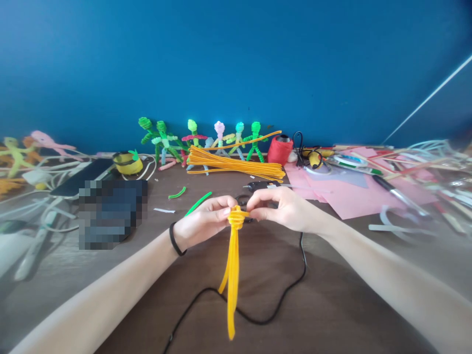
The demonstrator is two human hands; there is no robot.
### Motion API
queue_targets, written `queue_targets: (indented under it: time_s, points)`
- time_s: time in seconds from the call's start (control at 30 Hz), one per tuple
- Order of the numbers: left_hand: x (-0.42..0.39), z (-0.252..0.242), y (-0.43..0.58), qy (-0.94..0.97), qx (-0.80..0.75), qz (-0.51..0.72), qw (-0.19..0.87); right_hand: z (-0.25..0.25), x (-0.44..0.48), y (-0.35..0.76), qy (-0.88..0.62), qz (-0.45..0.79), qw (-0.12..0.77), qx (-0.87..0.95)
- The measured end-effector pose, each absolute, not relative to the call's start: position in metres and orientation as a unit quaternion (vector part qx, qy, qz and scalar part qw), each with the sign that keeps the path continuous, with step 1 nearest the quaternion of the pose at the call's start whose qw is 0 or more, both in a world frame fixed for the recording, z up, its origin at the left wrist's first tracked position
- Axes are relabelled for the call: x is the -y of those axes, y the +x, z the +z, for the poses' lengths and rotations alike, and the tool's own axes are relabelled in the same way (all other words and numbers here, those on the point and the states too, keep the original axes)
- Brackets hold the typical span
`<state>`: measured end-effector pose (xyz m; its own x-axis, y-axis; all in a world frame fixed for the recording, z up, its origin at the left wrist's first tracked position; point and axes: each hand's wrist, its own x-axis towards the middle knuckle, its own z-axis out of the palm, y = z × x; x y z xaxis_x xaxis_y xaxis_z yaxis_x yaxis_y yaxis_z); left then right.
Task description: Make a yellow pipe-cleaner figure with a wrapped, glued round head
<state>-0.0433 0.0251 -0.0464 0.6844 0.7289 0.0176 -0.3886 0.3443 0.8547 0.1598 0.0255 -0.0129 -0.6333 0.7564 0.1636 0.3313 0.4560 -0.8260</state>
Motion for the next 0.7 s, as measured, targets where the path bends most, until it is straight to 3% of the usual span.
queue_targets:
  time_s: [0.7]
  points:
    - [-0.0156,-0.0449,-0.0386,0.436,-0.163,0.338,0.818,-0.0228,-0.0237,0.1503,-0.280,0.647,0.301,0.643]
